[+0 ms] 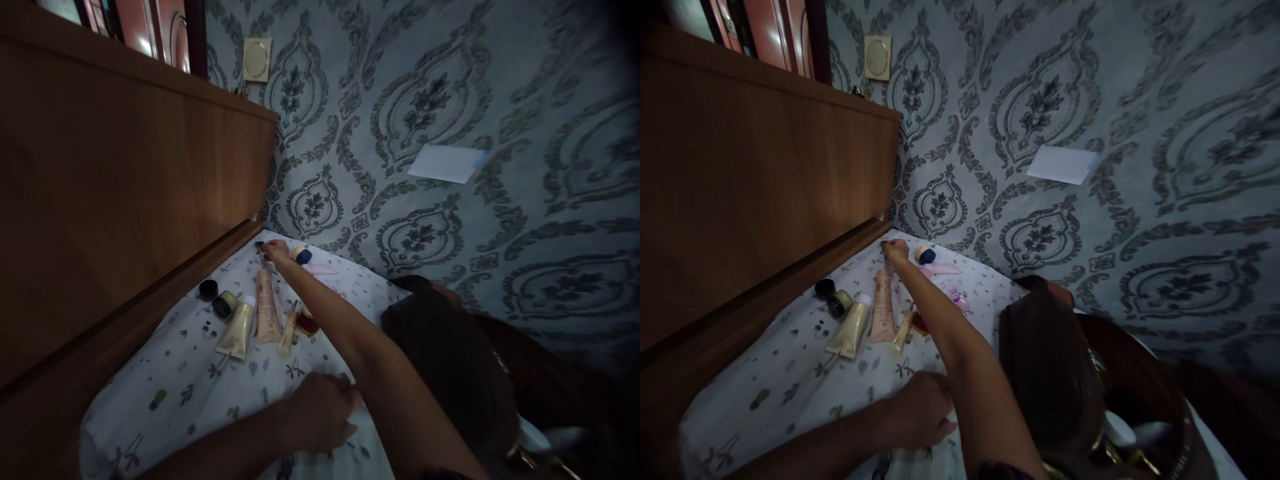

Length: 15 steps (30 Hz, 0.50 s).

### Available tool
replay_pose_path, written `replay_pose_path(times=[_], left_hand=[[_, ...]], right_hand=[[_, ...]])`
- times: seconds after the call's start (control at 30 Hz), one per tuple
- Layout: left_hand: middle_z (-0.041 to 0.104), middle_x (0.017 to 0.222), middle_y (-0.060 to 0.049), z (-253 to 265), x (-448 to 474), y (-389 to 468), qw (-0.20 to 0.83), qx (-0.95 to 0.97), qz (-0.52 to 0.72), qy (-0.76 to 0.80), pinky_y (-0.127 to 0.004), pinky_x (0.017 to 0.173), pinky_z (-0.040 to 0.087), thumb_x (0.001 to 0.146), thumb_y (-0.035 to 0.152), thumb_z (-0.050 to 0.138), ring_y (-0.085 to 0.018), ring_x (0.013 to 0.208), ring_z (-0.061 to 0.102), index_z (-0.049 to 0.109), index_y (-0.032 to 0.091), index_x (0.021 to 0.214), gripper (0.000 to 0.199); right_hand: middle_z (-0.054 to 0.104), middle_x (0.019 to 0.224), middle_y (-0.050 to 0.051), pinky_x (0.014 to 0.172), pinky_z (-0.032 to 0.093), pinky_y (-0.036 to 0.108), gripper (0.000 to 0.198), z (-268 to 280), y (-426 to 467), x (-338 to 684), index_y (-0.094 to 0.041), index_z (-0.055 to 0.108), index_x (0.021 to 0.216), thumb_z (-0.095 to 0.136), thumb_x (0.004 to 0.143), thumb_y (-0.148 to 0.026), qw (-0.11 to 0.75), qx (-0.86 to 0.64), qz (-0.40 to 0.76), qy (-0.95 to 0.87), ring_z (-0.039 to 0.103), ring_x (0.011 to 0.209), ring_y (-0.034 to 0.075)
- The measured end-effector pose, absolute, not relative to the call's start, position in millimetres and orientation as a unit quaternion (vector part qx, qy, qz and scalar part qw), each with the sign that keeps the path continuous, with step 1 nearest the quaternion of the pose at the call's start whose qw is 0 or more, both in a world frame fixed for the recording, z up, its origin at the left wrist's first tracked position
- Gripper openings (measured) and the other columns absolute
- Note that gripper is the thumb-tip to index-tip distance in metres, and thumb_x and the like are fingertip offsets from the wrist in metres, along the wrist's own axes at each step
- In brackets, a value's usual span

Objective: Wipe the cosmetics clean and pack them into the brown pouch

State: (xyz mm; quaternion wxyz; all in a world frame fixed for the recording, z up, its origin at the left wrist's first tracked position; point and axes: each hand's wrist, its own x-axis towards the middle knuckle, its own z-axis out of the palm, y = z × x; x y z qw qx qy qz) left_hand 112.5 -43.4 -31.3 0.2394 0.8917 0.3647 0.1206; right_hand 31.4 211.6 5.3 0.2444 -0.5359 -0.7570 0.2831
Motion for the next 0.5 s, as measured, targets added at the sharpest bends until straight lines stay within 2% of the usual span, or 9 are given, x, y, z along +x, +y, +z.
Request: replay_pose_path(times=[0.07, 0.17, 0.27, 0.37, 0.43, 0.5], left_hand=[[0.070, 0.115, -0.015, -26, 109, -45, 0.259, 0.883, 0.132, 0.369, -0.044, 0.090, 0.054, 0.087, 0.026, 0.059, -0.032, 0.104, 0.068, 0.057, 0.012, 0.116, 0.032], [0.069, 0.120, -0.014, -30, 107, -43, 0.305, 0.844, 0.210, 0.388, -0.042, 0.097, 0.052, 0.083, 0.017, 0.060, -0.030, 0.110, 0.066, 0.056, 0.014, 0.119, 0.036], [0.069, 0.121, -0.012, -41, 107, -35, 0.364, 0.781, 0.317, 0.396, -0.039, 0.100, 0.049, 0.081, 0.012, 0.056, -0.026, 0.114, 0.064, 0.053, 0.014, 0.124, 0.043], [0.068, 0.124, -0.011, -52, 106, -24, 0.413, 0.711, 0.383, 0.421, -0.042, 0.101, 0.048, 0.082, 0.015, 0.055, -0.026, 0.112, 0.063, 0.053, 0.015, 0.126, 0.044], [0.063, 0.133, -0.012, -55, 104, -18, 0.434, 0.664, 0.417, 0.444, -0.046, 0.108, 0.042, 0.081, 0.020, 0.057, -0.029, 0.121, 0.058, 0.054, 0.015, 0.127, 0.046], [0.062, 0.135, -0.012, -56, 103, -17, 0.457, 0.626, 0.463, 0.430, -0.047, 0.112, 0.037, 0.081, 0.028, 0.061, -0.031, 0.128, 0.053, 0.058, 0.016, 0.126, 0.047]], right_hand=[[0.067, 0.099, 0.005, 0.070, 0.058, 0.031, 0.024, 14, 204, 42, -0.013, 0.062, 0.108, 0.058, 0.097, -0.033, 0.315, -0.521, 0.373, -0.700, 0.066, 0.080, 0.014], [0.065, 0.079, 0.000, 0.066, 0.056, 0.025, 0.010, 30, 180, 68, -0.015, 0.059, 0.090, 0.060, 0.093, -0.025, 0.412, -0.468, 0.475, -0.621, 0.065, 0.070, 0.011], [0.064, 0.071, -0.001, 0.067, 0.056, 0.024, 0.017, 43, 140, 104, -0.020, 0.052, 0.080, 0.068, 0.083, -0.023, 0.484, -0.403, 0.535, -0.564, 0.066, 0.070, 0.012], [0.067, 0.077, -0.001, 0.069, 0.056, 0.026, 0.027, 50, 90, 142, -0.022, 0.052, 0.084, 0.076, 0.073, -0.028, 0.529, -0.351, 0.569, -0.522, 0.066, 0.072, 0.013], [0.068, 0.082, 0.000, 0.070, 0.054, 0.025, 0.040, 49, 54, 167, -0.021, 0.056, 0.094, 0.083, 0.065, -0.027, 0.553, -0.281, 0.628, -0.470, 0.066, 0.074, 0.013], [0.067, 0.084, -0.001, 0.067, 0.053, 0.024, 0.048, 44, 19, 189, -0.020, 0.060, 0.103, 0.085, 0.063, -0.028, 0.571, -0.262, 0.628, -0.459, 0.065, 0.071, 0.012]])
